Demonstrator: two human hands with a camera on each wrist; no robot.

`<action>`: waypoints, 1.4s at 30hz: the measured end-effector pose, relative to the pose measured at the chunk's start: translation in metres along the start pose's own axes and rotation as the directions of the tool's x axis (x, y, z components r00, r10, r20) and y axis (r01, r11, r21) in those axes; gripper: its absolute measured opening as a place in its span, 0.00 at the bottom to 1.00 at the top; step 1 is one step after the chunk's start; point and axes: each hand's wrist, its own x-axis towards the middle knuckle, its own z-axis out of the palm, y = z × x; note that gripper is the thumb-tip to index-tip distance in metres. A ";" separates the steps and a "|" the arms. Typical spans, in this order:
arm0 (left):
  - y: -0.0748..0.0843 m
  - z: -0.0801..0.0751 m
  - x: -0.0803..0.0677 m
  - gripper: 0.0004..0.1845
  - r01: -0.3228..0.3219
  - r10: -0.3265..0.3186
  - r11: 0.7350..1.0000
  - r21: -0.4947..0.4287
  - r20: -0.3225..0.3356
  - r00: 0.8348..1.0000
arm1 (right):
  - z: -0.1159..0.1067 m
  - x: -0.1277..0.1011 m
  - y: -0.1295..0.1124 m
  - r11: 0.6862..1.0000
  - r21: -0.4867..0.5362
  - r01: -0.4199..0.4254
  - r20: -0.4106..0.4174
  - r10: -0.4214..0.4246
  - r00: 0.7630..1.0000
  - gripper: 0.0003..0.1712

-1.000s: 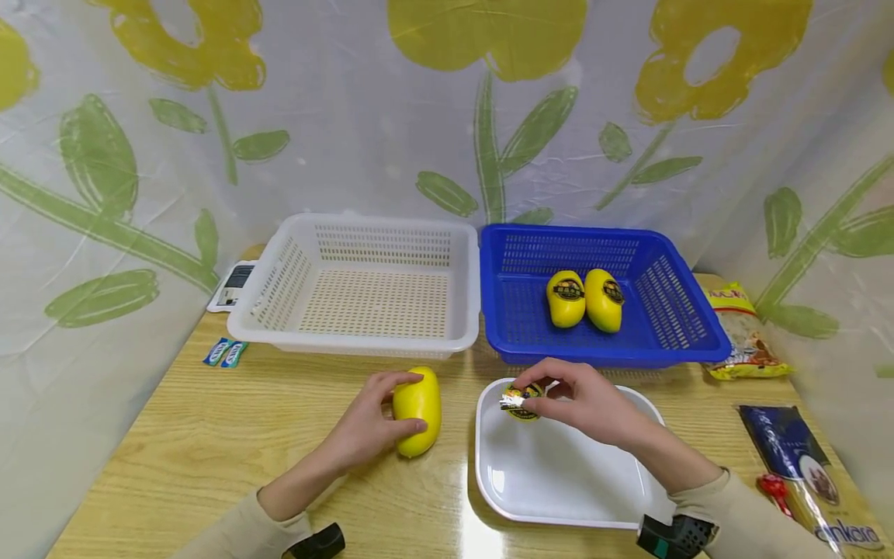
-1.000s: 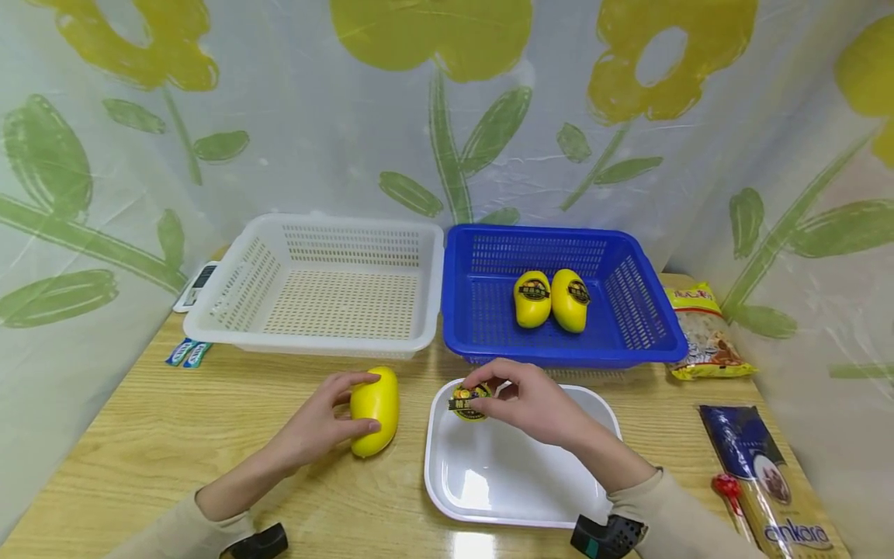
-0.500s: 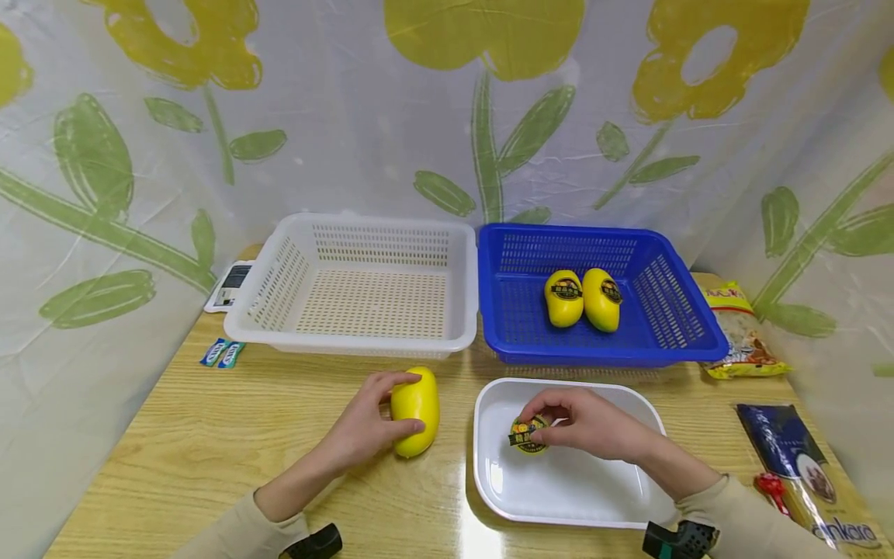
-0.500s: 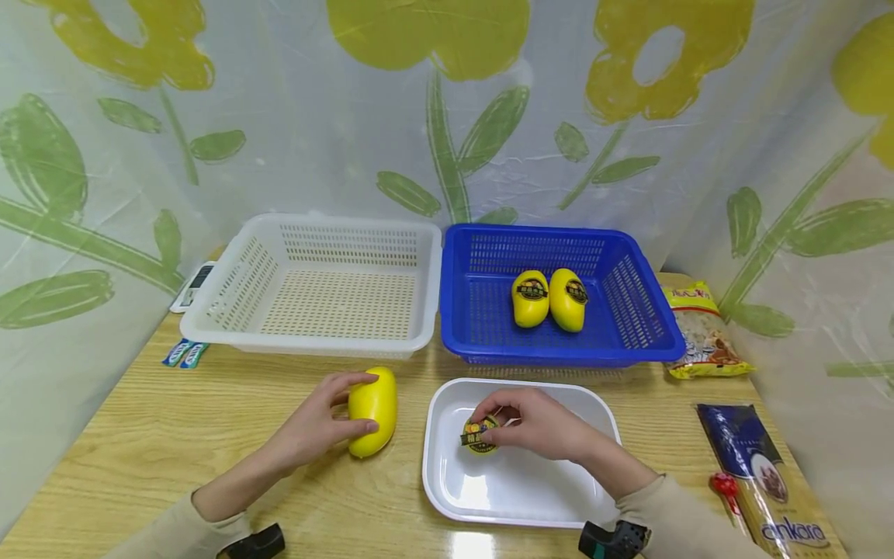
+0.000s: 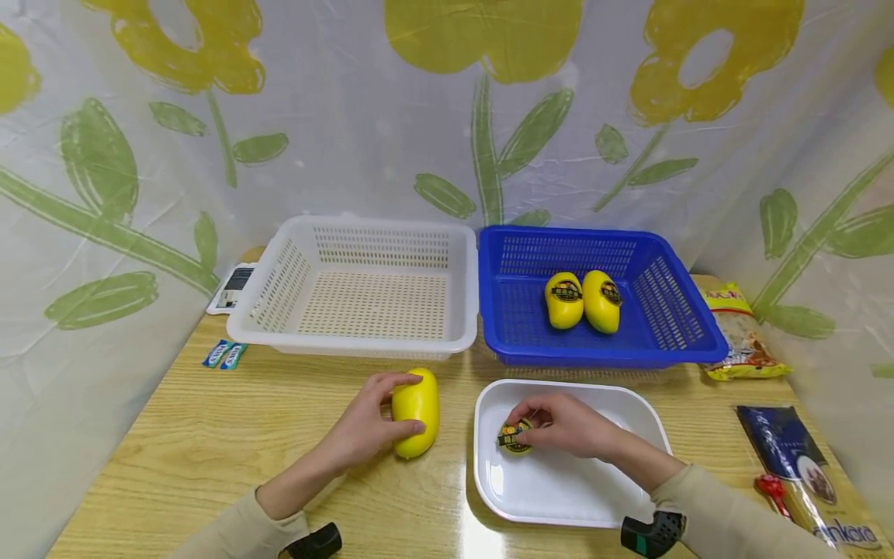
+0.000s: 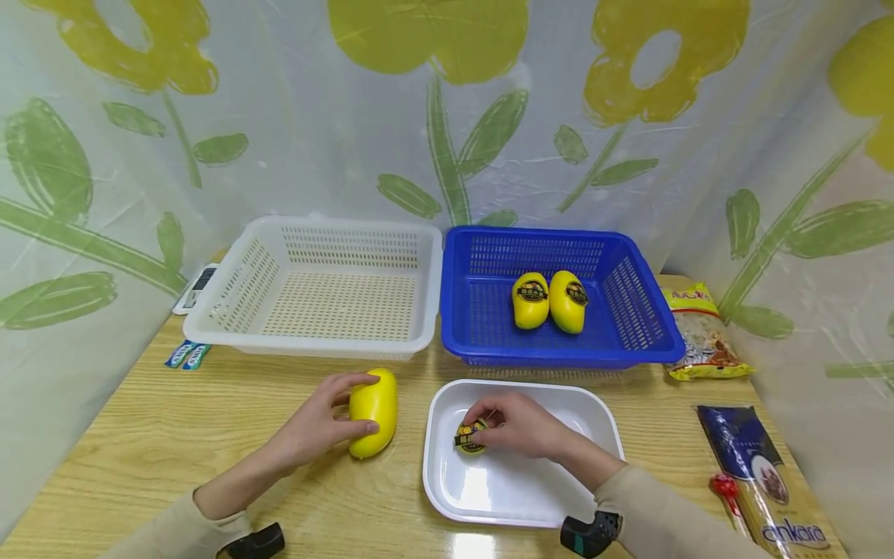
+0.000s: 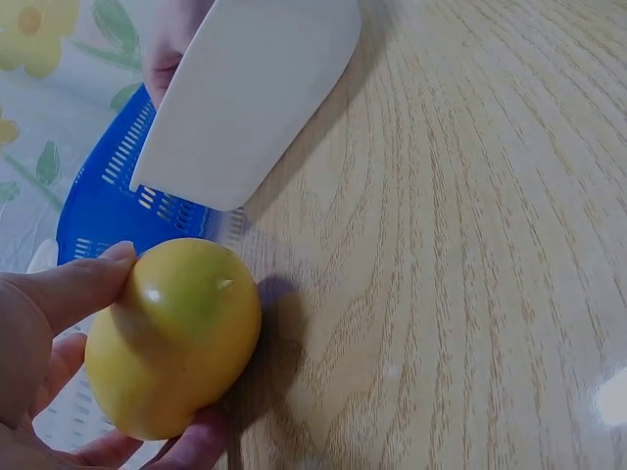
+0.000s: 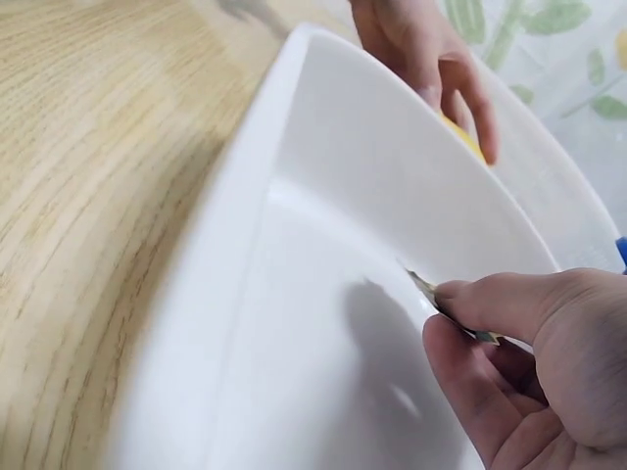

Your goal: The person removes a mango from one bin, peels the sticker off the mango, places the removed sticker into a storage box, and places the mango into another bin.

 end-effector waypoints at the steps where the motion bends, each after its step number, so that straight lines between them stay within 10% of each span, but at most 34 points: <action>1: 0.000 0.000 0.000 0.32 -0.001 0.001 1.000 0.001 0.001 1.000 | 0.000 0.001 0.000 1.000 0.001 0.000 0.000 0.000 1.000 0.12; 18: -0.001 0.000 0.000 0.32 -0.008 0.008 1.000 -0.014 0.009 1.000 | 0.007 0.008 0.003 0.974 -0.207 0.093 -0.007 -0.096 0.995 0.10; 32: -0.002 -0.001 0.001 0.32 -0.014 0.014 1.000 -0.008 0.017 1.000 | 0.017 0.011 -0.009 0.842 -0.507 0.183 -0.014 -0.221 0.975 0.11; 42: -0.001 -0.001 0.000 0.32 -0.012 0.012 1.000 -0.016 0.020 1.000 | 0.017 0.001 -0.020 0.817 -0.576 0.026 -0.077 -0.085 0.993 0.13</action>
